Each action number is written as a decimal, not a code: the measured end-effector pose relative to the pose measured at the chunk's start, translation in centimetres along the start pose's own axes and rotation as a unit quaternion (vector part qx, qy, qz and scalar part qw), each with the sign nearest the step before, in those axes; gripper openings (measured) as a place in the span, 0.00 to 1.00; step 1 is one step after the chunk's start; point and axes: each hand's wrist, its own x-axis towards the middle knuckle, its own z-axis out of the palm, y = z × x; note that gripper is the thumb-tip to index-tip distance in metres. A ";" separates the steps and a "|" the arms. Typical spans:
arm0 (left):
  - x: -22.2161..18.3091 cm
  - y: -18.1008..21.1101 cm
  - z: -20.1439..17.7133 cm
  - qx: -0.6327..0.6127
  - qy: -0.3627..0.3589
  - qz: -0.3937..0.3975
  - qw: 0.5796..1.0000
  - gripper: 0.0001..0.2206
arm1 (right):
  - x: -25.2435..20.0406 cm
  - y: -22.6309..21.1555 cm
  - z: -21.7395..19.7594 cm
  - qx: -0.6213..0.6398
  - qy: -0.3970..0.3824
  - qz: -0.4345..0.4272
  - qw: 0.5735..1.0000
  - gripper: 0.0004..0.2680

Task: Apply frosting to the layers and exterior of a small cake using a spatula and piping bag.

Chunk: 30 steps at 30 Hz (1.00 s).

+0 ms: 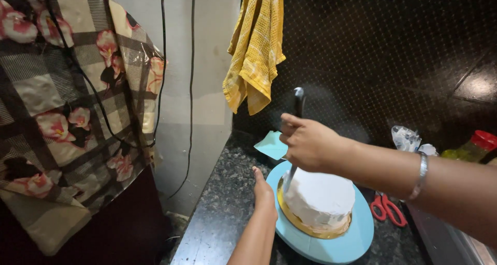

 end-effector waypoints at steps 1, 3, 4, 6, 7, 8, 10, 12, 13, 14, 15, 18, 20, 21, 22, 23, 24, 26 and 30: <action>0.0 0.0 -0.1 0.000 0.000 0.000 1.000 0.43 | -0.2 -0.5 -0.8 0.000 0.000 0.000 1.000 0.09; -0.1 0.0 -0.1 -0.029 -0.029 0.001 0.999 0.42 | -0.6 -1.3 -2.3 -0.015 0.057 -0.065 0.996 0.08; -0.3 0.0 -0.1 -0.029 -0.030 0.000 0.999 0.42 | -0.5 -1.0 -2.2 -0.014 0.056 -0.065 0.996 0.08; -0.8 0.1 0.1 -0.049 -0.041 0.000 0.998 0.43 | -0.1 -0.5 -2.0 -0.035 0.167 -0.133 0.976 0.08; -1.1 0.2 0.2 -0.049 -0.041 -0.001 0.998 0.43 | 0.1 -0.3 -1.4 -0.034 0.167 -0.132 0.977 0.08; -1.4 0.4 0.2 -0.030 -0.021 -0.002 0.999 0.43 | 0.4 -0.1 -0.8 -0.073 0.149 -0.097 0.981 0.08; -1.5 0.4 0.1 -0.011 0.000 -0.003 1.000 0.43 | 0.9 0.0 0.8 -0.111 0.132 -0.063 0.983 0.09; -1.2 0.3 0.0 0.014 0.025 -0.016 0.999 0.42 | 1.3 -0.3 2.7 -0.012 -0.019 0.034 0.999 0.09; -0.8 0.2 -0.1 0.014 0.025 -0.016 0.999 0.42 | 0.9 -1.0 1.6 -0.012 -0.019 0.035 0.999 0.09; -0.4 0.1 -0.2 -0.008 0.003 -0.017 1.000 0.43 | 0.6 -1.5 0.5 -0.049 -0.007 0.013 0.999 0.09; 0.0 0.0 -0.2 -0.031 -0.020 -0.018 0.999 0.44 | 0.2 -2.1 -0.7 -0.086 0.006 -0.009 0.996 0.08; -1.4 0.4 0.2 -0.075 -0.066 -0.022 0.995 0.44 | -1.0 -2.7 -2.0 -0.091 0.122 -0.079 0.985 0.08; -1.5 0.5 0.3 -0.049 -0.038 -0.026 0.998 0.44 | -0.3 -1.6 -1.1 -0.075 0.149 -0.093 0.982 0.08; -1.5 0.5 0.4 -0.023 -0.009 -0.030 0.999 0.43 | -0.1 -1.1 -0.7 -0.061 0.176 -0.106 0.977 0.08; -1.3 0.3 0.3 -0.023 -0.009 -0.030 0.999 0.43 | 0.3 -0.8 0.2 -0.060 0.176 -0.106 0.977 0.08; -1.0 0.2 0.3 0.004 0.020 -0.024 1.000 0.43 | 0.7 -0.5 1.1 -0.073 0.113 -0.064 0.989 0.09; -0.8 0.0 0.2 0.030 0.049 -0.017 0.998 0.42 | 1.1 -0.1 2.0 -0.085 0.050 -0.022 0.995 0.09; -0.8 0.0 0.0 0.018 0.037 -0.008 0.999 0.43 | 2.0 -0.3 3.5 -0.076 0.005 0.007 0.997 0.09; 0.0 -0.2 0.0 -0.017 -0.003 0.005 1.000 0.42 | 2.1 -2.3 2.4 -0.080 -0.048 0.031 0.995 0.08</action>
